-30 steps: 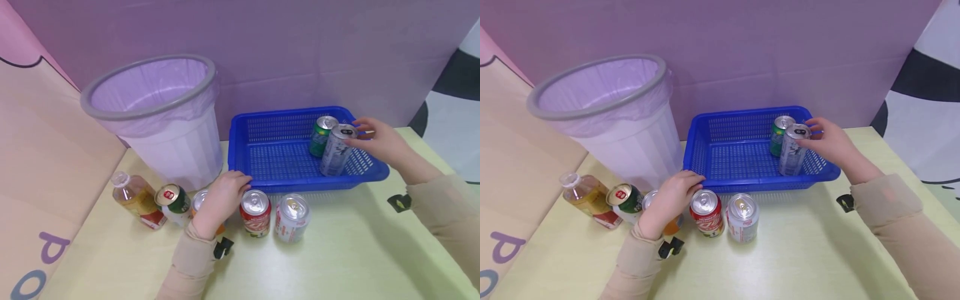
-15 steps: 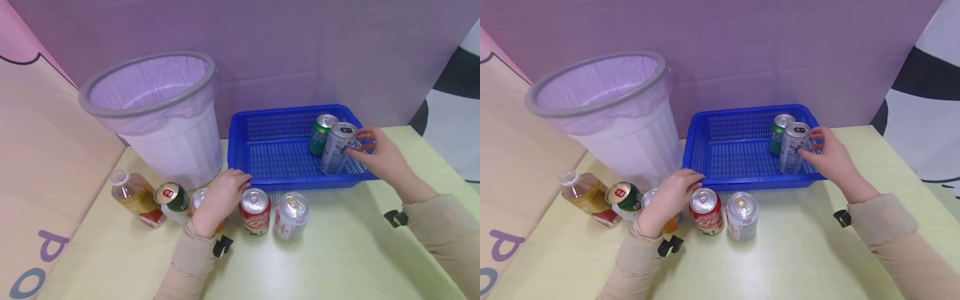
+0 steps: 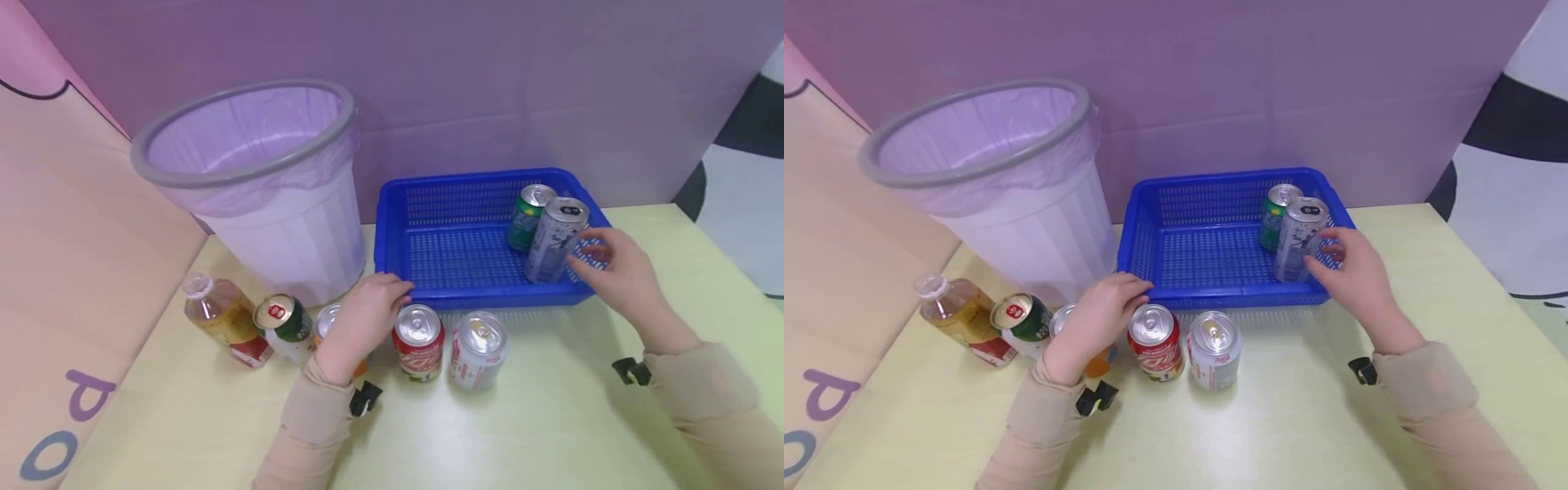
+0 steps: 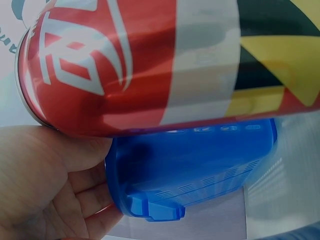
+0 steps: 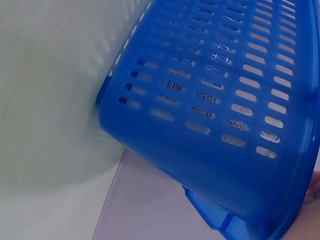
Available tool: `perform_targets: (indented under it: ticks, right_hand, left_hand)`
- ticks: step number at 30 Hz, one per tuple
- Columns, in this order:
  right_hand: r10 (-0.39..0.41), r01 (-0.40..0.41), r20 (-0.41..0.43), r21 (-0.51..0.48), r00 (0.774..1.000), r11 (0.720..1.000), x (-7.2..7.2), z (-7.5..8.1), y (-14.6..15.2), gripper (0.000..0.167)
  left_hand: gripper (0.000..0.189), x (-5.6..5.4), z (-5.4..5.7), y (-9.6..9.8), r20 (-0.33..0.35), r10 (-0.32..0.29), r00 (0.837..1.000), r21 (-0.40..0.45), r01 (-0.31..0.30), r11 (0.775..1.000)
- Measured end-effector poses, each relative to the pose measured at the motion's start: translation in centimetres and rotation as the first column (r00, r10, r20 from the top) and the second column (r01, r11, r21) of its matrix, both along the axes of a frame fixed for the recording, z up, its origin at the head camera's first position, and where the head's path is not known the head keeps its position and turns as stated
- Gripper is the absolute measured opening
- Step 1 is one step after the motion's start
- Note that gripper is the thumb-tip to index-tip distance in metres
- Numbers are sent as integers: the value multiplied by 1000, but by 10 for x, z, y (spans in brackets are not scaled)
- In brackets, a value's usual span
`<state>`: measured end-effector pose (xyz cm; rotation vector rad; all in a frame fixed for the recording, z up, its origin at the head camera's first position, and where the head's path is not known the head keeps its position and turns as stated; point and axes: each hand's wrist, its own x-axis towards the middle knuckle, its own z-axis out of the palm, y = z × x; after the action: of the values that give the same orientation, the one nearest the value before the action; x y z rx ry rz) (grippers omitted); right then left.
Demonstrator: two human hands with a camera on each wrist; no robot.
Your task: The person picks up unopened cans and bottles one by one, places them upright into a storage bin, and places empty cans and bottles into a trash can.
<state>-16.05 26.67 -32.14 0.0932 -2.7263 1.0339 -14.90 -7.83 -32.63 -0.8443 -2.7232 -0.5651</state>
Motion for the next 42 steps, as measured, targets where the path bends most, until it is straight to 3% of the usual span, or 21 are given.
perform_targets:
  ticks: [7,16,42]
  right_hand:
    - [10,-2,-124,69,992,998,3,-9,-2,38]
    - [-52,69,-272,51,961,996,2,-15,-7,22]
    - [-13,-3,-300,-51,954,999,5,-15,-8,17]
  left_hand:
    - [21,1,0,1,-11,0,1000,-5,-1,1000]
    - [21,0,1,1,-6,4,1000,-12,-4,1000]
    - [21,0,3,0,25,7,1000,-2,-7,1000]
